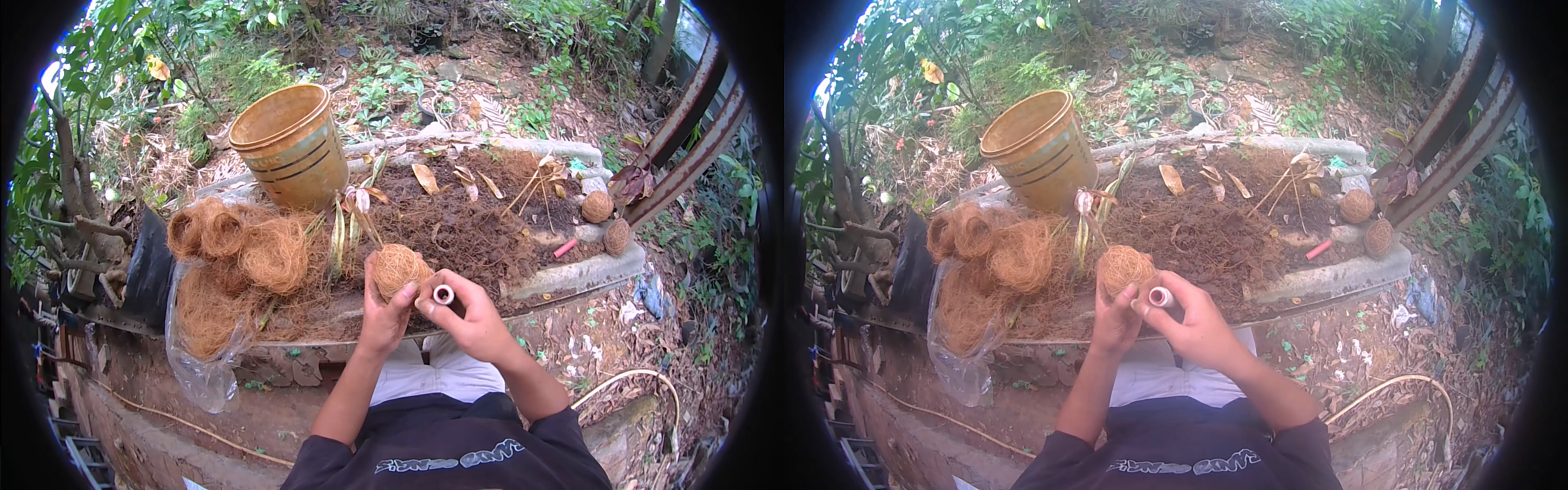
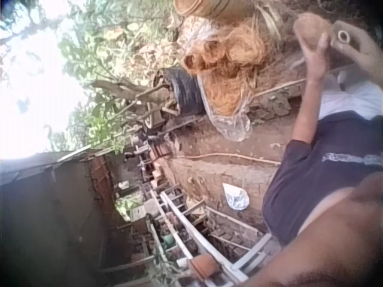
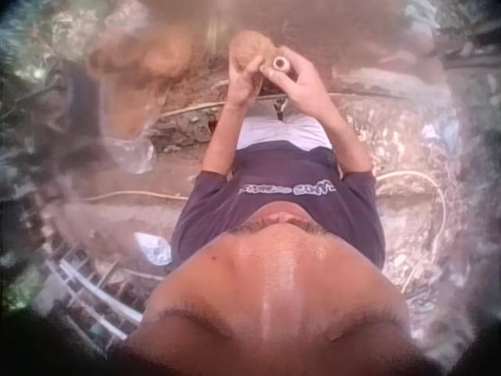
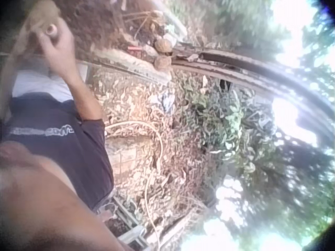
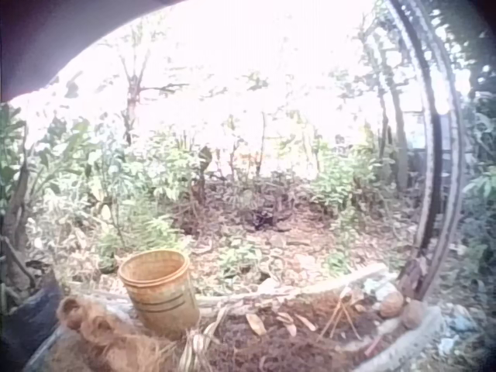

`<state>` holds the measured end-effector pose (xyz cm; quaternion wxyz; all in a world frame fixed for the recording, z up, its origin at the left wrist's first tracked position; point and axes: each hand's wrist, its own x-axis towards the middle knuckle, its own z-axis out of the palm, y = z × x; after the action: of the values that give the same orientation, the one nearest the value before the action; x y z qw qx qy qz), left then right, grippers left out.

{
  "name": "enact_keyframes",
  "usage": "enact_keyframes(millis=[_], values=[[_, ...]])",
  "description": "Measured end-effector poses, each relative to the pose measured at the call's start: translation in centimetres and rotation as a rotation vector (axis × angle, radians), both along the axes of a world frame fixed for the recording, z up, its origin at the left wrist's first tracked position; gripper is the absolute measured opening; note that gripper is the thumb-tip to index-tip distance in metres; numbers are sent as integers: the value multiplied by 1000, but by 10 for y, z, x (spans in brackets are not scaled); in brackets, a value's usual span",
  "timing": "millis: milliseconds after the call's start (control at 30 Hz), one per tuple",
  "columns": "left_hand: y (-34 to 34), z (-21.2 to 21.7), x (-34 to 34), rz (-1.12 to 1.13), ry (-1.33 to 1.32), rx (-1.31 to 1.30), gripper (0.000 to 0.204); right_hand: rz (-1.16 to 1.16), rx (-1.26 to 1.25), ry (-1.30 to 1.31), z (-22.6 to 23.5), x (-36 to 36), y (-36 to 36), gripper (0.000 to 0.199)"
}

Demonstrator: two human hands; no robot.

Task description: The person marks a coconut with a marker, then mixes soil with coconut husk fibers by hand. They form a compact soil ball around a small root or seedling and place it on the workbench.

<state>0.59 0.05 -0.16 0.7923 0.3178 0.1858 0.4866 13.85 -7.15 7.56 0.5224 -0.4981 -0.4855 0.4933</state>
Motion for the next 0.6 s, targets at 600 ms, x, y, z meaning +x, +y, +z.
enact_keyframes(millis=[600], values=[[-2, 1, -1, 26, 57, 156, 66, 191, 113, -235, 1, -20, -17, 19]])
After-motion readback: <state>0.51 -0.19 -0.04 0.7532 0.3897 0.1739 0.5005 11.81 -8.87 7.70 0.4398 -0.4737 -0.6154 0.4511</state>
